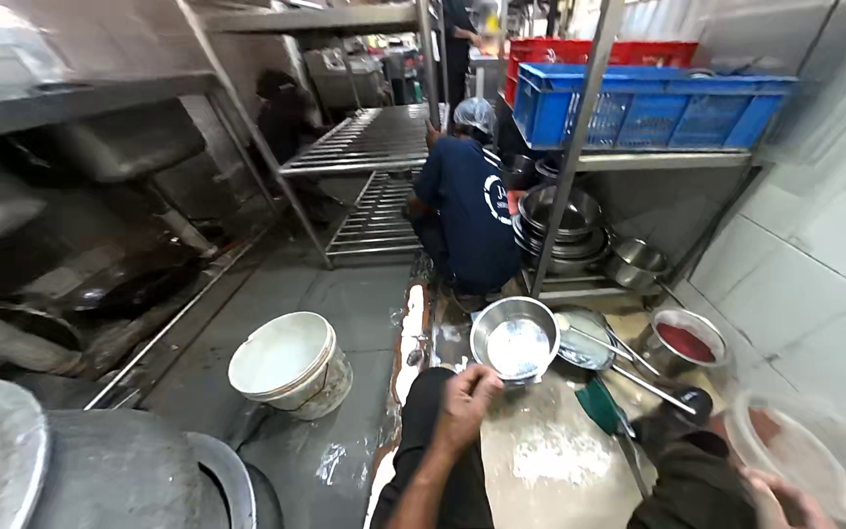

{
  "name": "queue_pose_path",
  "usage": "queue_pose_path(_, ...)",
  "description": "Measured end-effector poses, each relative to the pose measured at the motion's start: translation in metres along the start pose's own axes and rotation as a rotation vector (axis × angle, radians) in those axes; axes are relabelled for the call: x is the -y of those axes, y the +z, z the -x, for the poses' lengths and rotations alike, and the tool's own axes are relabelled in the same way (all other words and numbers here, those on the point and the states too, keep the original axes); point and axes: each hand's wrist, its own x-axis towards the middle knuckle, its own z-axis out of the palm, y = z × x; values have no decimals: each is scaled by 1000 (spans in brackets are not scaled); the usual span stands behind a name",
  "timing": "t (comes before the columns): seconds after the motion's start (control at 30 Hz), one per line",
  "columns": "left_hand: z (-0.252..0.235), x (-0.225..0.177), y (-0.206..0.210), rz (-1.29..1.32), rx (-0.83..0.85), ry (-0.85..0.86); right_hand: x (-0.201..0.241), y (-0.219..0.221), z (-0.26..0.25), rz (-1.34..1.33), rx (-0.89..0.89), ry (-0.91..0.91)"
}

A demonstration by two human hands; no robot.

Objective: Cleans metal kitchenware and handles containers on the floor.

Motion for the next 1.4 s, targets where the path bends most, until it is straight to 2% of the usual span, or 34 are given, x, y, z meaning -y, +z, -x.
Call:
queue_pose_path(0.1,11,-1,-51,-79,-193,3,32,12,-7,-16,140,-28)
queue_pose_path(0.23,34,14,-95,-217,-415,-138,57,57,-12,35,358,-50)
queue_pose_path(0.33,50,25,-108,-302,-465,-278,69,94,-11,122,659,-104)
queue_pose_path(0.47,60,37,-112,-375,-493,-342,100,142,-3,271,1128,-171)
queue_pose_path(0.57,60,45,-113,-404,-464,-395,109,166,8,280,1312,-213)
queue_pose_path(0.67,57,52,-109,-377,-429,-470,91,187,16,290,1370,-202)
queue_pose_path(0.8,60,55,-105,-336,-454,-488,78,201,26,519,1476,-162)
queue_pose_path(1.0,66,35,-105,-453,-387,-465,90,200,26,395,1484,-203)
queue_pose_path(1.17,78,19,-106,-444,-346,-490,96,190,27,430,1459,-214)
queue_pose_path(1.4,77,7,-101,-373,-414,-470,106,183,30,405,1469,-255)
